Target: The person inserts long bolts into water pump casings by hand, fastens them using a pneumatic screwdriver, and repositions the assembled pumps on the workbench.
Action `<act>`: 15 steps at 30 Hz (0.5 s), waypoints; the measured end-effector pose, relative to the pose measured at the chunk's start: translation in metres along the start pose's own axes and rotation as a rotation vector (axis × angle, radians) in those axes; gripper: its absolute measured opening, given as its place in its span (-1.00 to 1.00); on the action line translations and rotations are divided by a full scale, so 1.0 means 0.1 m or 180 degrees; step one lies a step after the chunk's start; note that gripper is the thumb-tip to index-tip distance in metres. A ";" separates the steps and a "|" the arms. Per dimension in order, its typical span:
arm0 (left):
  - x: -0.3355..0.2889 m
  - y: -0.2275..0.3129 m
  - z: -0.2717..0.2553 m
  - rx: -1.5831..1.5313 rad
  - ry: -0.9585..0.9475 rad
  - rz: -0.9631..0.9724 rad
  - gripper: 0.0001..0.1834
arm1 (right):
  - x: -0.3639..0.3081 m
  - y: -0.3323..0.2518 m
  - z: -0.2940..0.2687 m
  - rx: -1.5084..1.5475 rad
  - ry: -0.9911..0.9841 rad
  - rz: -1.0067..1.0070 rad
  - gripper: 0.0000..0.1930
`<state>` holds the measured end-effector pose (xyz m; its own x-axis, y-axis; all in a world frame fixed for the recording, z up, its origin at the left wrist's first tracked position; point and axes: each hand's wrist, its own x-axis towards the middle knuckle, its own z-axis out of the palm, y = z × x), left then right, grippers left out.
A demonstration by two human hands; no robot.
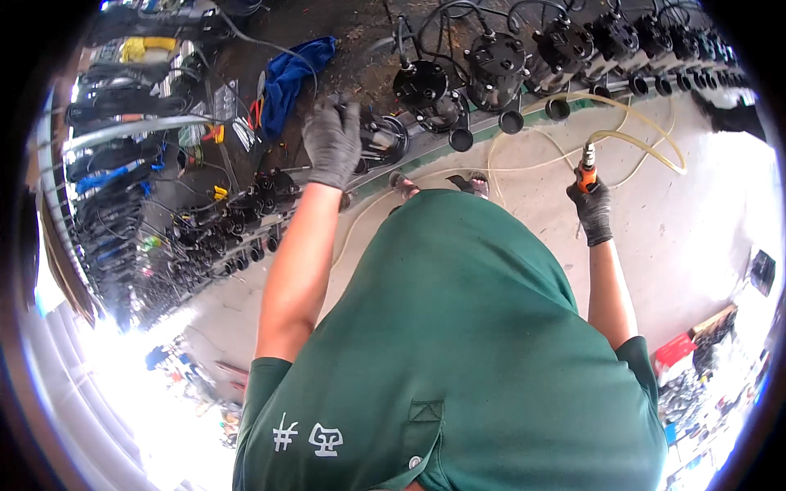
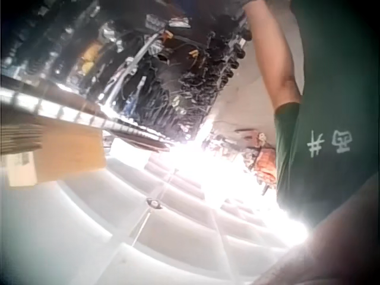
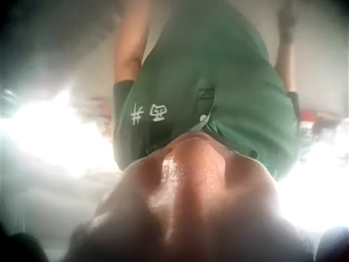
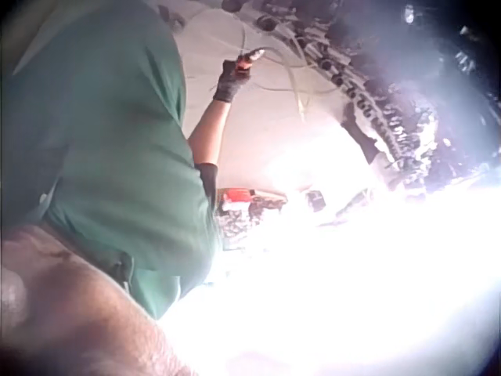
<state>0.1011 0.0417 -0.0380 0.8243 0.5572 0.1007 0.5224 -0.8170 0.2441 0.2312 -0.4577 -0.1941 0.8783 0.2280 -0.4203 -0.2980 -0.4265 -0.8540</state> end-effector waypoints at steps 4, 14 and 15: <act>0.73 -0.25 -0.06 -0.1154 -0.0463 -0.0692 -0.55 | -0.23 1.07 -0.13 -0.0070 0.0223 0.0255 -0.53; 1.59 -1.52 0.30 -0.2381 -0.1412 -0.0948 -0.54 | -1.11 1.99 -0.28 -0.0186 -0.0116 0.1564 -0.47; 1.59 -1.58 0.30 -0.2263 -0.1336 -0.0797 -0.56 | -1.17 2.03 -0.28 -0.0157 -0.0119 0.1570 -0.47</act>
<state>0.1562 0.2552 -0.0896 0.7887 0.4929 -0.3674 0.5545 -0.3123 0.7714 0.0781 -0.5952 -0.3102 0.6228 0.0194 -0.7822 -0.6558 -0.5322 -0.5354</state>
